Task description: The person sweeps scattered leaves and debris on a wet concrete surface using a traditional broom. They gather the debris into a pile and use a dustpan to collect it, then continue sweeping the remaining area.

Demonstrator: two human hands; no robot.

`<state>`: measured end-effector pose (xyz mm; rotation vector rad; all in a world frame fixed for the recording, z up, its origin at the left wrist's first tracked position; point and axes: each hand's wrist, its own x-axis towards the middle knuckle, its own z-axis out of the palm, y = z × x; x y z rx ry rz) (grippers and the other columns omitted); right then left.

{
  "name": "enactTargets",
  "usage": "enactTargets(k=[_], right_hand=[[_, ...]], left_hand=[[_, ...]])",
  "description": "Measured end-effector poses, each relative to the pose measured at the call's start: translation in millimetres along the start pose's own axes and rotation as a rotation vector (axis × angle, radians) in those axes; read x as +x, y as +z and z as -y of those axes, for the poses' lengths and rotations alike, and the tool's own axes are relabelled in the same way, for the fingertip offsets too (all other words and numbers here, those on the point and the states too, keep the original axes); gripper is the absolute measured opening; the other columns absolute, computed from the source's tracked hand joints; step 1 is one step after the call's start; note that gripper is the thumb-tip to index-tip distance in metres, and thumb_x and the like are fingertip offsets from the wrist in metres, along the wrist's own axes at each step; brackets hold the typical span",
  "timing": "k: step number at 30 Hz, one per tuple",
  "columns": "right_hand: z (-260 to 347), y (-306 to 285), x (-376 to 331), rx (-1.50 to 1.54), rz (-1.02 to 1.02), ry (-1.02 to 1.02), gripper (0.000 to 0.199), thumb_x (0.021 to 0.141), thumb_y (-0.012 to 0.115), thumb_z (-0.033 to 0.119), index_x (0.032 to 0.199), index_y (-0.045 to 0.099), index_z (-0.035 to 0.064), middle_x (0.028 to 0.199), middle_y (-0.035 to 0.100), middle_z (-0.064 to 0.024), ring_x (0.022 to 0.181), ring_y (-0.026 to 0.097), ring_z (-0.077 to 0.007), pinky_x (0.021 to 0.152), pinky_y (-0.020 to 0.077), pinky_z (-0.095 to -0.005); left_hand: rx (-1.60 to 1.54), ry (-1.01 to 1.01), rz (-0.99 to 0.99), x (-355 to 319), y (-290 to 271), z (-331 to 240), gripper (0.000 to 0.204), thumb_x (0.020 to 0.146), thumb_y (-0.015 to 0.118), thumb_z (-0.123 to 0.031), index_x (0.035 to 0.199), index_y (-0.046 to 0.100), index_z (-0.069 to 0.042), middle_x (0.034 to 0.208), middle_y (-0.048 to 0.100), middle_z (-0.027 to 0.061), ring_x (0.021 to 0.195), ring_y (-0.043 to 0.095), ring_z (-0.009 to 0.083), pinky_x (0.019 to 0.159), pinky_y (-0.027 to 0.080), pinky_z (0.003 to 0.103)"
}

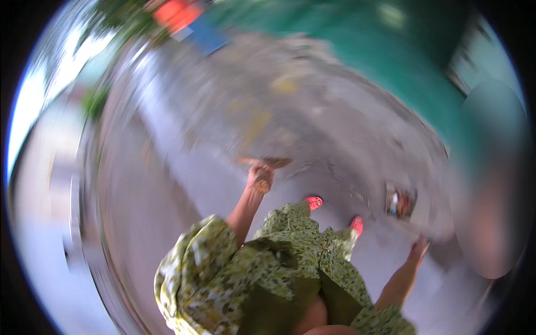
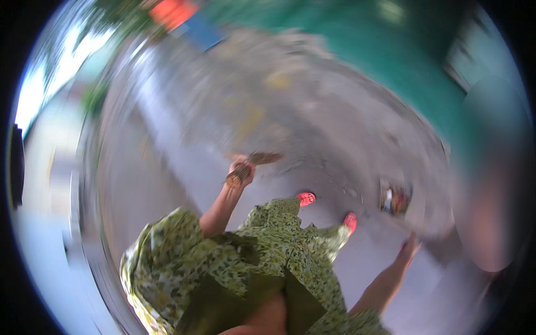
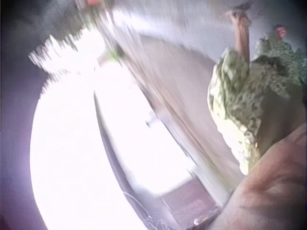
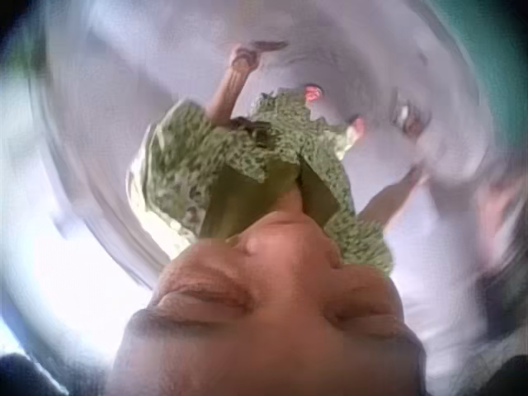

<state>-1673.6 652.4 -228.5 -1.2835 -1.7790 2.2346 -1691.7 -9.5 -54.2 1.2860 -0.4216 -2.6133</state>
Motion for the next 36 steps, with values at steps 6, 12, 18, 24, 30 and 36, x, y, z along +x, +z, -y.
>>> enactTargets(k=[6, 12, 18, 24, 30, 36], right_hand=[[-41, 31, 74, -0.37, -0.308, 0.273, 0.039, 0.08, 0.061, 0.039, 0.093, 0.043, 0.0073, 0.061, 0.049, -0.0073, 0.042, 0.043, -0.0144, 0.035, 0.0321, -0.0276], [-31, 34, 96, -0.461, -0.249, 0.067, 0.036, 0.084, 0.054, 0.04, 0.076, 0.046, 0.0057, 0.054, 0.048, -0.0054, 0.042, 0.045, -0.0142, 0.038, 0.035, -0.0277], [1, 84, 63, -0.287, -0.304, -0.098, 0.031, 0.083, 0.057, 0.034, 0.093, 0.046, 0.0056, 0.062, 0.056, -0.0082, 0.051, 0.054, -0.0189, 0.045, 0.0446, -0.0293], [19, 202, 56, -0.308, -0.117, -0.117, 0.034, 0.083, 0.057, 0.033, 0.098, 0.044, 0.0058, 0.066, 0.056, -0.0093, 0.053, 0.054, -0.0197, 0.047, 0.0455, -0.0301], [48, 313, 33, -0.341, 0.051, -0.16, 0.037, 0.083, 0.058, 0.033, 0.103, 0.041, 0.006, 0.069, 0.057, -0.0104, 0.055, 0.055, -0.0206, 0.048, 0.0465, -0.0309], [34, 393, -19, -0.39, 0.143, -0.16, 0.042, 0.083, 0.058, 0.032, 0.109, 0.039, 0.0061, 0.072, 0.058, -0.0114, 0.056, 0.056, -0.0215, 0.05, 0.0474, -0.0318]], left_hand=[[-0.298, 0.375, -0.138, -125, -77, 17, 0.01, 0.069, 0.05, -0.001, 0.064, 0.042, -0.005, 0.058, 0.046, 0.0075, 0.054, 0.048, 0.0188, 0.052, 0.047, 0.029], [-0.576, 0.635, -0.542, -218, -174, 62, 0.011, 0.077, 0.047, -0.016, 0.069, 0.048, -0.008, 0.066, 0.053, 0.0066, 0.059, 0.053, 0.0206, 0.056, 0.049, 0.036], [-0.97, 0.752, -0.92, -279, -332, 79, 0.022, 0.072, 0.056, -0.017, 0.089, 0.045, -0.007, 0.078, 0.057, 0.0055, 0.071, 0.058, 0.0228, 0.063, 0.053, 0.039], [-1.317, 0.887, -1.233, -314, -377, 182, 0.044, 0.071, 0.058, -0.02, 0.106, 0.038, -0.003, 0.098, 0.051, 0.0111, 0.08, 0.056, 0.027, 0.066, 0.051, 0.043], [-1.257, 0.815, -1.158, -301, -313, 298, 0.021, 0.074, 0.056, -0.026, 0.082, 0.051, -0.008, 0.071, 0.053, 0.0082, 0.073, 0.055, 0.0224, 0.068, 0.046, 0.031], [-1.375, 0.623, -0.941, -249, -344, 282, 0.008, 0.07, 0.051, -0.011, 0.067, 0.044, -0.007, 0.063, 0.051, 0.0068, 0.056, 0.052, 0.0237, 0.052, 0.048, 0.037]])
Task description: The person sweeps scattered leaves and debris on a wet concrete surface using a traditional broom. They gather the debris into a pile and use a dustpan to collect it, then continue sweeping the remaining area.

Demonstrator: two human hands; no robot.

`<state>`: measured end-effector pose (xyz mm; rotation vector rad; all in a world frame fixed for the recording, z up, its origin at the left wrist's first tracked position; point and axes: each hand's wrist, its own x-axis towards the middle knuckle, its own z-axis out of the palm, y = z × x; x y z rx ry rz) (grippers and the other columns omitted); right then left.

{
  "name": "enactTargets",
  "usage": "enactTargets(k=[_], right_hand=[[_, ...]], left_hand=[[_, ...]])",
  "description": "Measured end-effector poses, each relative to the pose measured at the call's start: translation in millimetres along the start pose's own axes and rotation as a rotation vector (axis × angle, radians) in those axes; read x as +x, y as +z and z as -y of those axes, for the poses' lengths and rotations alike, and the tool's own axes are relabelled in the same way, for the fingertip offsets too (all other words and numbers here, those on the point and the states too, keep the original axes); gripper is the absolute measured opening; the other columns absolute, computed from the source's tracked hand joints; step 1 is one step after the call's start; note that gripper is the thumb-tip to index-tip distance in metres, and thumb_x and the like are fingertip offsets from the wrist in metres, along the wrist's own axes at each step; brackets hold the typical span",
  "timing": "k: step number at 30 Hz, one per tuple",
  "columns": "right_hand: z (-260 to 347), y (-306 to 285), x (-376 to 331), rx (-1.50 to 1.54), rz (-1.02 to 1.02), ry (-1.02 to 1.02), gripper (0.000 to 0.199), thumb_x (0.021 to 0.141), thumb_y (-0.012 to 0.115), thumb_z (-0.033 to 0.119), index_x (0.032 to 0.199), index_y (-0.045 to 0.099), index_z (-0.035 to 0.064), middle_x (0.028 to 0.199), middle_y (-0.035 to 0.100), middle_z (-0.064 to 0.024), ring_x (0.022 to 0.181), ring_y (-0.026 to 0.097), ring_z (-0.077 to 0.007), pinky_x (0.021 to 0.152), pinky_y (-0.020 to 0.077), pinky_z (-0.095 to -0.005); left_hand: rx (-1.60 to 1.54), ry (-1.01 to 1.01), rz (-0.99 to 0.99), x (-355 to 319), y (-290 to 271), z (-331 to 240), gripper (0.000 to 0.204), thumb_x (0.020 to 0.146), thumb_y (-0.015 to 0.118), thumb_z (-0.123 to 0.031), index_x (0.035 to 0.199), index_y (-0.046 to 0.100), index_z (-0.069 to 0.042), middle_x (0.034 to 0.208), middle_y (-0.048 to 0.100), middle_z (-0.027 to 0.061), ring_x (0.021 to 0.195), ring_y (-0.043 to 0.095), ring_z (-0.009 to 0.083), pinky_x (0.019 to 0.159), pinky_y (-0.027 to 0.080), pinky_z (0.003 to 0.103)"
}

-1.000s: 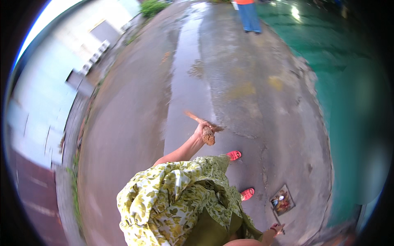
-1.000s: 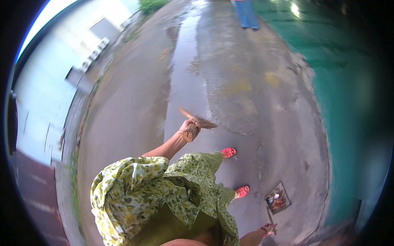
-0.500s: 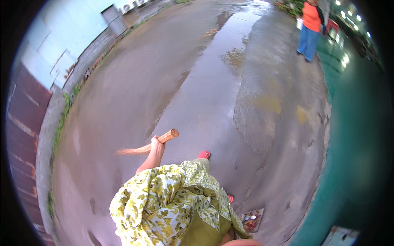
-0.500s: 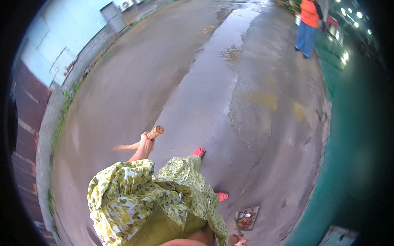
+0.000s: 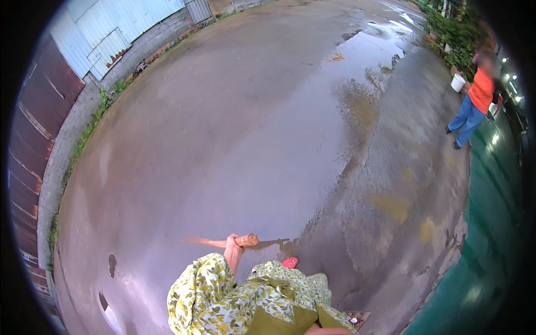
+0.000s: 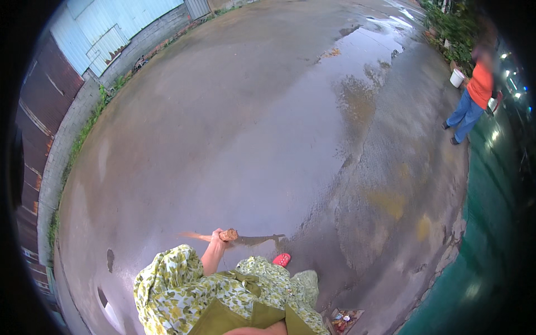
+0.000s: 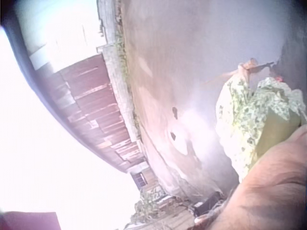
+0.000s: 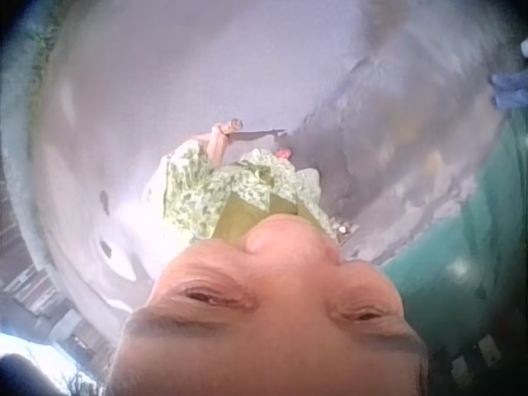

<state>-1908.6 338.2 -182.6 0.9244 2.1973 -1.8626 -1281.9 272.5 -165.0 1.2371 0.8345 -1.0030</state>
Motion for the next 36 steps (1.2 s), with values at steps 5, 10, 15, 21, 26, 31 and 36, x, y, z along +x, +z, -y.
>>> enactTargets(k=[5, 10, 15, 21, 26, 31, 36], right_hand=[[30, 63, -27, 0.011, -0.002, -0.042, 0.045, 0.082, 0.058, 0.032, 0.113, 0.037, 0.0063, 0.075, 0.058, -0.0123, 0.058, 0.057, -0.0222, 0.051, 0.0482, -0.0324], [33, 144, -70, -0.021, 0.009, -0.019, 0.049, 0.082, 0.059, 0.032, 0.117, 0.035, 0.0064, 0.077, 0.058, -0.0132, 0.059, 0.057, -0.0229, 0.052, 0.049, -0.0331], [37, 241, -98, -0.004, 0.03, 0.019, 0.054, 0.082, 0.059, 0.031, 0.122, 0.033, 0.0066, 0.08, 0.059, -0.0141, 0.06, 0.058, -0.0237, 0.054, 0.0498, -0.0338], [52, 387, -185, 0.092, 0.221, 0.056, 0.062, 0.083, 0.059, 0.03, 0.128, 0.025, 0.0063, 0.085, 0.058, -0.0178, 0.06, 0.058, -0.0245, 0.056, 0.0502, -0.0335], [47, 502, -263, 0.2, 0.371, 0.093, 0.067, 0.083, 0.06, 0.026, 0.129, 0.016, 0.0042, 0.082, 0.056, -0.0178, 0.059, 0.056, -0.0227, 0.055, 0.0507, -0.0302], [48, 592, -371, 0.259, 0.355, 0.125, 0.064, 0.082, 0.063, 0.021, 0.124, 0.021, -0.0033, 0.083, 0.054, -0.0165, 0.064, 0.056, -0.0219, 0.055, 0.053, -0.0313], [48, 680, -434, 0.25, 0.442, 0.126, 0.083, 0.08, 0.065, 0.021, 0.134, 0.006, -0.0006, 0.084, 0.053, -0.0169, 0.062, 0.055, -0.0219, 0.055, 0.0538, -0.0312]], left_hand=[[-0.136, -0.1, 0.405, -45, 117, 24, 0.008, 0.068, 0.051, -0.006, 0.067, 0.043, -0.005, 0.056, 0.047, 0.0059, 0.05, 0.049, 0.0211, 0.048, 0.048, 0.034], [-0.251, -0.067, 0.454, -29, 200, 12, 0.012, 0.067, 0.051, -0.001, 0.061, 0.041, -0.006, 0.056, 0.046, 0.006, 0.05, 0.047, 0.0175, 0.046, 0.045, 0.027], [-0.505, -0.077, 0.383, -34, 278, -1, 0.013, 0.065, 0.052, -0.002, 0.058, 0.043, -0.009, 0.054, 0.046, 0.0029, 0.048, 0.047, 0.0162, 0.046, 0.046, 0.026], [-0.504, 0.01, 0.081, -43, 320, -49, 0.016, 0.077, 0.051, -0.014, 0.061, 0.05, -0.011, 0.054, 0.048, -0.0003, 0.052, 0.052, 0.0143, 0.052, 0.051, 0.029], [-0.63, 0.129, 0.042, 68, 366, -127, 0.014, 0.081, 0.044, -0.015, 0.07, 0.051, -0.011, 0.057, 0.051, 0.0005, 0.053, 0.052, 0.0156, 0.054, 0.045, 0.027], [-0.414, 0.118, 0.007, 72, 499, -152, 0.019, 0.084, 0.04, -0.021, 0.071, 0.052, -0.014, 0.057, 0.048, -0.0014, 0.048, 0.045, 0.014, 0.05, 0.041, 0.028], [0.138, 0.217, 0.322, 36, 684, -120, 0.013, 0.075, 0.047, -0.014, 0.064, 0.044, -0.008, 0.058, 0.044, 0.0031, 0.052, 0.044, 0.0158, 0.051, 0.042, 0.028]])
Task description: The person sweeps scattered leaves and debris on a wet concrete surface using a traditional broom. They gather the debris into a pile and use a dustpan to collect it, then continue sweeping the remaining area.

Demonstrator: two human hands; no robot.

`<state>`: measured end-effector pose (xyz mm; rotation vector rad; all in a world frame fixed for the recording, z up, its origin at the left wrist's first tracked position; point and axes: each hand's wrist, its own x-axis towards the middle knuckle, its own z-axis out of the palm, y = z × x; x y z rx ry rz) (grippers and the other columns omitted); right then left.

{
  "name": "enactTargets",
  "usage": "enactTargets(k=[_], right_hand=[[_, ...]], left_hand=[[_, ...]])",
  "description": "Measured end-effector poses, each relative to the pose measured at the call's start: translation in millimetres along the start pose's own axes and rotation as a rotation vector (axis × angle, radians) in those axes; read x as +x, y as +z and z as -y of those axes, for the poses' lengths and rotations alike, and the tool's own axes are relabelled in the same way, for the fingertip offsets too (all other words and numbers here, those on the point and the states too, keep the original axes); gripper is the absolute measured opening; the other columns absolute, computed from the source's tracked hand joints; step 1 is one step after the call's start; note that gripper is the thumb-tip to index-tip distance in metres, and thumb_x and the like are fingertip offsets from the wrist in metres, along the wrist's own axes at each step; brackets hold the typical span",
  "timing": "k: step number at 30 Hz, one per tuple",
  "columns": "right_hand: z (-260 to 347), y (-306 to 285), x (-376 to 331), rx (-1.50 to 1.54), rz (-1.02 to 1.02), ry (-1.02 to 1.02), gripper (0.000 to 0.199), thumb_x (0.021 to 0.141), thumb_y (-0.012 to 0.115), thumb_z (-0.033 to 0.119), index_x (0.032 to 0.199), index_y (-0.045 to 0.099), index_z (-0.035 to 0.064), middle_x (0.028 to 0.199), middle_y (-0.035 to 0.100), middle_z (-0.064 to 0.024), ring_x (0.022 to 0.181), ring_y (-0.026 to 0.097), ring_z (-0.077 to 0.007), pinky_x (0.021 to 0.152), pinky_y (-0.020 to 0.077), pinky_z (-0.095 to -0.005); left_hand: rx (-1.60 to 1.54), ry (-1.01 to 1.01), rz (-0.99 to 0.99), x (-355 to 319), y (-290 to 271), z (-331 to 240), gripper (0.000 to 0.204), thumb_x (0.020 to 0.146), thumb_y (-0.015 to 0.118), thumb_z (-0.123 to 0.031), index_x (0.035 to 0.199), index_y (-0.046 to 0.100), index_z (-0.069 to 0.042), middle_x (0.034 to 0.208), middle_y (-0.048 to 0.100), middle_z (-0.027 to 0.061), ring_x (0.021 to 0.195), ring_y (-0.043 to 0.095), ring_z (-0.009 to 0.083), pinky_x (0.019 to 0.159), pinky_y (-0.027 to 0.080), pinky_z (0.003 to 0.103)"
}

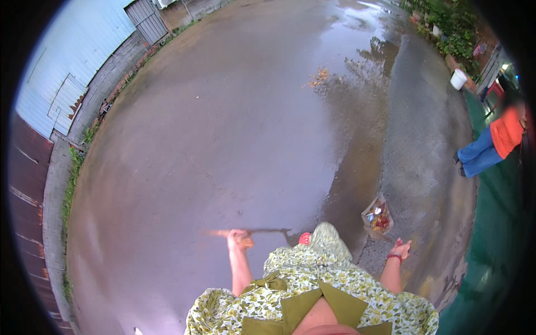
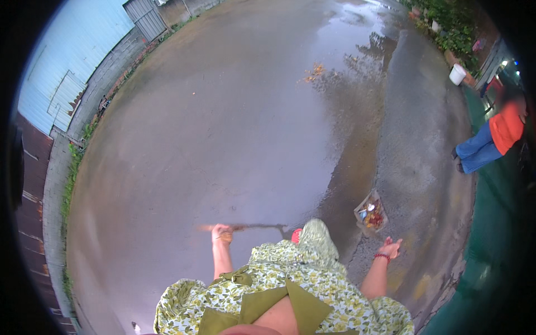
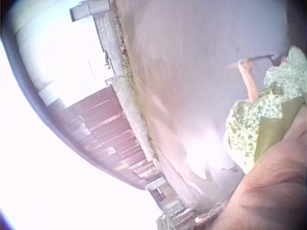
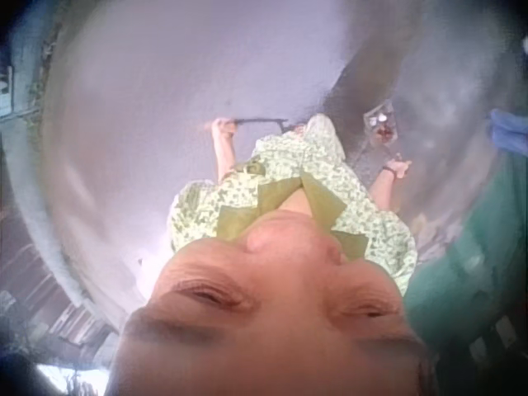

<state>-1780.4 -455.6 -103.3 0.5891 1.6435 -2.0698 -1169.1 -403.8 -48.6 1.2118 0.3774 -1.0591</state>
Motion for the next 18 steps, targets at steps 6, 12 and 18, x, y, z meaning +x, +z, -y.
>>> enactTargets(k=[6, 12, 18], right_hand=[[-56, 126, -41, -0.215, 0.003, -0.059, 0.088, 0.08, 0.065, 0.023, 0.137, 0.003, 0.0032, 0.08, 0.053, -0.0155, 0.062, 0.055, -0.0212, 0.051, 0.0504, -0.0292], [-111, 251, -76, -0.286, 0.039, -0.08, 0.085, 0.08, 0.064, 0.02, 0.137, 0.005, 0.0024, 0.076, 0.054, -0.0161, 0.058, 0.055, -0.0218, 0.049, 0.0507, -0.0304], [-136, 335, -92, -0.289, 0.017, -0.053, 0.08, 0.08, 0.063, 0.015, 0.135, 0.007, 0.0002, 0.07, 0.055, -0.0168, 0.05, 0.054, -0.0239, 0.047, 0.0519, -0.0323]], left_hand=[[-0.226, -0.144, 0.388, 54, 143, -33, 0.011, 0.075, 0.052, -0.002, 0.076, 0.041, 0.0, 0.063, 0.043, 0.0066, 0.054, 0.043, 0.0133, 0.049, 0.042, 0.023], [-0.22, -0.08, 0.26, 103, 232, -95, 0.017, 0.075, 0.053, -0.003, 0.086, 0.04, 0.001, 0.069, 0.045, 0.0077, 0.055, 0.045, 0.0125, 0.047, 0.042, 0.023], [-0.645, -0.171, 0.317, 145, 211, -153, 0.018, 0.075, 0.05, -0.004, 0.088, 0.039, 0.002, 0.073, 0.045, 0.0085, 0.057, 0.047, 0.0109, 0.05, 0.045, 0.021]])
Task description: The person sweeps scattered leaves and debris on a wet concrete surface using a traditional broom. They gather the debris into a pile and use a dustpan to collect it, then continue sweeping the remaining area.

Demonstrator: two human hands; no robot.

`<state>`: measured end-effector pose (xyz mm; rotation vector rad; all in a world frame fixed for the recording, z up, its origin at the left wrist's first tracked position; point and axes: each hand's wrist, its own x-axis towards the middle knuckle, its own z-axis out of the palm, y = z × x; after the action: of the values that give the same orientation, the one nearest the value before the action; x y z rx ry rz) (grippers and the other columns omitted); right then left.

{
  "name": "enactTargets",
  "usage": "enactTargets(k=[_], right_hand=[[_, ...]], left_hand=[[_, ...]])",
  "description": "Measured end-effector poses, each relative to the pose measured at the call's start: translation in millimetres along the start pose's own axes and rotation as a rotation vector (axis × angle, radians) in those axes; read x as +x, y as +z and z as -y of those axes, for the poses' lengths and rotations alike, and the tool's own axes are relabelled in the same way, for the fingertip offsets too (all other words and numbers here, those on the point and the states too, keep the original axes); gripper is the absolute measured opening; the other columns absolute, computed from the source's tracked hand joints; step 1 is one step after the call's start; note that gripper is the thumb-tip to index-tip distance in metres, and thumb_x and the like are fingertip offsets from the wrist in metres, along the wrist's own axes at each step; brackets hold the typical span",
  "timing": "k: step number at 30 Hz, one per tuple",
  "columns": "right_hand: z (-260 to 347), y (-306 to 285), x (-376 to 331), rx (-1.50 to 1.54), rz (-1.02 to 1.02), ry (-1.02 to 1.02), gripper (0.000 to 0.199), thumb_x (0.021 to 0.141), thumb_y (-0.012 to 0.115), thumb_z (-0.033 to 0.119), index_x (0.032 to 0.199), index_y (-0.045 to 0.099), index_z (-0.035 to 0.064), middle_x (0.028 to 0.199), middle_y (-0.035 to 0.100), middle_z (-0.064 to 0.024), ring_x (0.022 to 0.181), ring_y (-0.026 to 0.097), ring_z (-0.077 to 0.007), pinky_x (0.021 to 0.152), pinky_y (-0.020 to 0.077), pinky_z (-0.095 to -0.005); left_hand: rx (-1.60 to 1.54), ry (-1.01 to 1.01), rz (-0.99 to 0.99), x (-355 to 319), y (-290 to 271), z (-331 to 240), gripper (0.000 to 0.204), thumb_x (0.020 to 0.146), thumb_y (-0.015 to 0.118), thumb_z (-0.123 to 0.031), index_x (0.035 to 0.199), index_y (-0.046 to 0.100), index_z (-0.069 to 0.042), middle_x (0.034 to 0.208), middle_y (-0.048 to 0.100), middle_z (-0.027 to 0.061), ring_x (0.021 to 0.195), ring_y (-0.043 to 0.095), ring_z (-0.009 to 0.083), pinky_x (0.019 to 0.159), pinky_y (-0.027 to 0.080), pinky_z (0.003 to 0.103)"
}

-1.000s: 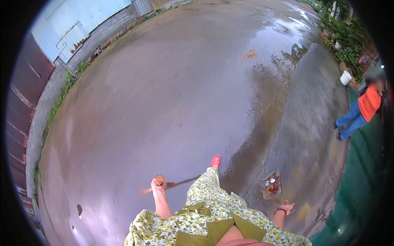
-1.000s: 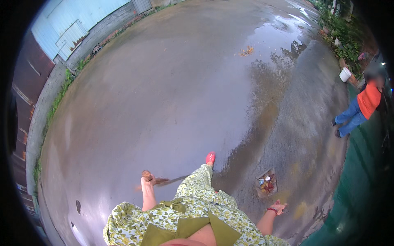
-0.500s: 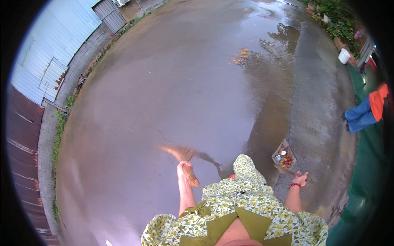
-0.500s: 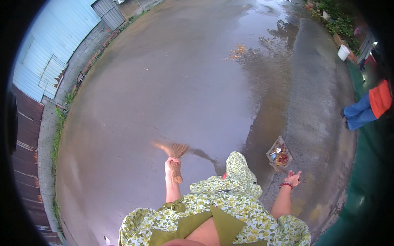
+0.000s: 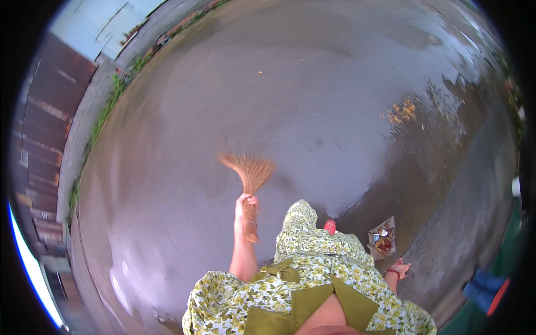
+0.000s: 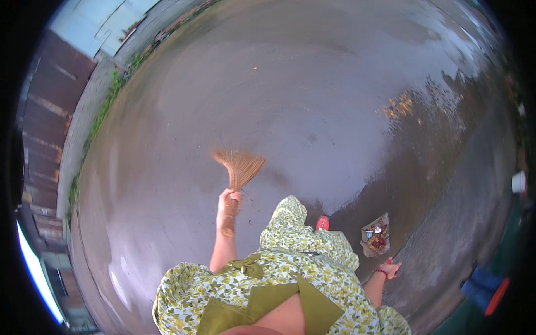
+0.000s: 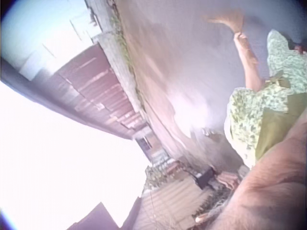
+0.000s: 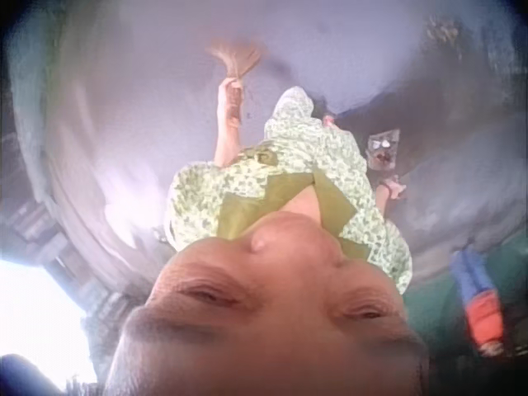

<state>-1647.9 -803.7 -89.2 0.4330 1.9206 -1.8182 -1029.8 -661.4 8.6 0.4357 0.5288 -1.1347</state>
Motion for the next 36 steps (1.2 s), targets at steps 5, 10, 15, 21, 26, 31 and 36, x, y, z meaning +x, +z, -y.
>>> enactTargets(k=[5, 10, 15, 21, 26, 31, 36], right_hand=[[-10, 79, -64, 0.011, -0.14, 0.058, 0.061, 0.081, 0.06, 0.014, 0.128, 0.025, -0.0042, 0.072, 0.055, -0.0176, 0.055, 0.056, -0.025, 0.049, 0.0527, -0.0326], [-33, 133, -90, 0.104, 0.201, 0.285, 0.042, 0.082, 0.06, 0.016, 0.112, 0.042, -0.0067, 0.074, 0.055, -0.0182, 0.064, 0.058, -0.0274, 0.051, 0.0537, -0.0333], [-14, 209, -150, 0.07, -0.042, 0.053, 0.039, 0.081, 0.062, 0.018, 0.097, 0.041, -0.0113, 0.07, 0.049, -0.014, 0.06, 0.053, -0.023, 0.063, 0.0549, -0.034], [-15, 227, -164, 0.221, -0.031, 0.176, 0.041, 0.081, 0.062, 0.021, 0.098, 0.04, -0.0078, 0.091, 0.037, -0.0121, 0.068, 0.043, -0.0173, 0.077, 0.055, -0.0355], [-19, 264, -203, 0.13, 0.07, 0.178, 0.031, 0.083, 0.061, 0.024, 0.092, 0.048, -0.0033, 0.087, 0.039, -0.0073, 0.064, 0.039, -0.0134, 0.084, 0.0507, -0.0358], [10, 295, -233, -0.066, 0.09, 0.008, 0.027, 0.083, 0.061, 0.023, 0.09, 0.048, 0.001, 0.078, 0.042, -0.0043, 0.064, 0.041, -0.0126, 0.081, 0.05, -0.0327], [23, 362, -265, -0.159, 0.204, 0.085, 0.025, 0.083, 0.062, 0.021, 0.092, 0.046, 0.0046, 0.082, 0.046, -0.0073, 0.073, 0.049, -0.0162, 0.077, 0.0503, -0.0309]], left_hand=[[0.305, 0.071, -0.326, 27, 26, -57, 0.011, 0.073, 0.048, -0.002, 0.08, 0.041, 0.001, 0.061, 0.043, 0.0054, 0.049, 0.045, 0.012, 0.043, 0.043, 0.024], [1.178, 0.119, -0.651, 141, 108, -101, 0.011, 0.069, 0.053, -0.005, 0.076, 0.054, 0.003, 0.056, 0.052, 0.0096, 0.044, 0.051, 0.0192, 0.042, 0.043, 0.03], [1.819, 0.226, -0.634, 243, 172, -166, 0.027, 0.071, 0.055, -0.002, 0.096, 0.044, 0.001, 0.053, 0.049, 0.0069, 0.042, 0.052, 0.0186, 0.037, 0.044, 0.031], [1.086, -0.081, -0.469, 434, 224, -156, 0.013, 0.075, 0.051, -0.001, 0.071, 0.04, -0.007, 0.052, 0.043, 0.0023, 0.041, 0.045, 0.0144, 0.04, 0.041, 0.026], [1.612, -0.157, -0.411, 577, 215, -11, 0.017, 0.072, 0.056, -0.018, 0.073, 0.057, -0.001, 0.061, 0.055, 0.0069, 0.056, 0.056, 0.0211, 0.056, 0.048, 0.035], [1.98, -0.371, -0.363, 546, 269, 290, 0.087, 0.062, 0.063, -0.009, 0.129, 0.008, 0.002, 0.076, 0.057, 0.017, 0.061, 0.062, 0.0228, 0.052, 0.051, 0.033], [1.829, -0.706, 0.242, 596, 356, 231, 0.086, 0.062, 0.061, -0.002, 0.134, 0.014, -0.006, 0.077, 0.056, 0.0118, 0.056, 0.057, 0.0201, 0.048, 0.049, 0.032]])
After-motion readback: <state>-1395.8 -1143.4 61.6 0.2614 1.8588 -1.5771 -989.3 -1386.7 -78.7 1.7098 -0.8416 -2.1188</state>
